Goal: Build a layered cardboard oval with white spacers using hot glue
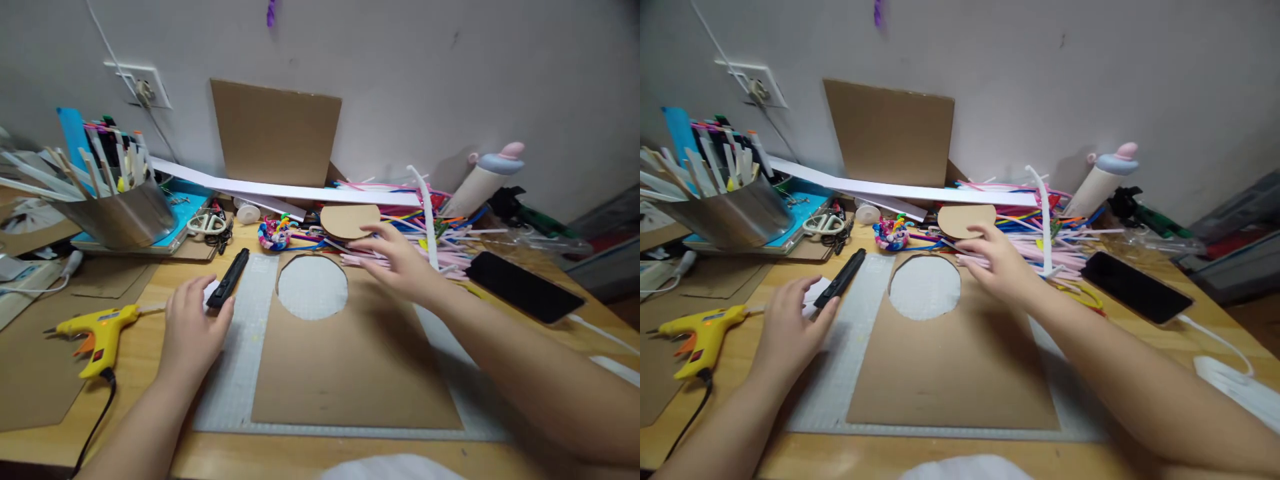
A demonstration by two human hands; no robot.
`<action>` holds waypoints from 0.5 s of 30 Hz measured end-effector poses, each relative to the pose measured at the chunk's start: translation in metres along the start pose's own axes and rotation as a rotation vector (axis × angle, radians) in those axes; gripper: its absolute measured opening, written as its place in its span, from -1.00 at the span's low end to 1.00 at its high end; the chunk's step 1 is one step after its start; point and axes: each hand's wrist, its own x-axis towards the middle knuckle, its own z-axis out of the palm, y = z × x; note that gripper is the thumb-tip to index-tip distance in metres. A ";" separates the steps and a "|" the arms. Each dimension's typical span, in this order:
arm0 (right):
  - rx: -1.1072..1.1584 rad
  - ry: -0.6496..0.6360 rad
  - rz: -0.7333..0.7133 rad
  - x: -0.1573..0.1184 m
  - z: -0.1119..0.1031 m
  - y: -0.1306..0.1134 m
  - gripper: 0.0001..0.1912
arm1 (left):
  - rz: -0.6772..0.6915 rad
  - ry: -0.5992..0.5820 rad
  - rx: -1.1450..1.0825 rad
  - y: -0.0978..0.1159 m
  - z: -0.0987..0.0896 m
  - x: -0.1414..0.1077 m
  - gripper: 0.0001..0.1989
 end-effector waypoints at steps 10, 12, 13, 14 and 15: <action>0.677 0.000 1.050 -0.227 -0.038 -0.038 -0.51 | -0.800 -0.474 -1.012 0.041 -0.037 -0.091 -0.39; 0.913 0.127 1.145 -0.234 -0.034 -0.048 -0.53 | -0.837 -0.421 -1.083 0.047 -0.038 -0.092 -0.45; 1.051 0.191 1.153 -0.233 -0.034 -0.051 -0.56 | -0.847 -0.403 -1.104 0.051 -0.039 -0.091 -0.47; 1.176 0.242 1.145 -0.231 -0.034 -0.053 -0.58 | -0.859 -0.392 -1.112 0.055 -0.039 -0.090 -0.48; 1.274 0.275 1.140 -0.228 -0.035 -0.053 -0.61 | -0.876 -0.386 -1.107 0.059 -0.040 -0.090 -0.48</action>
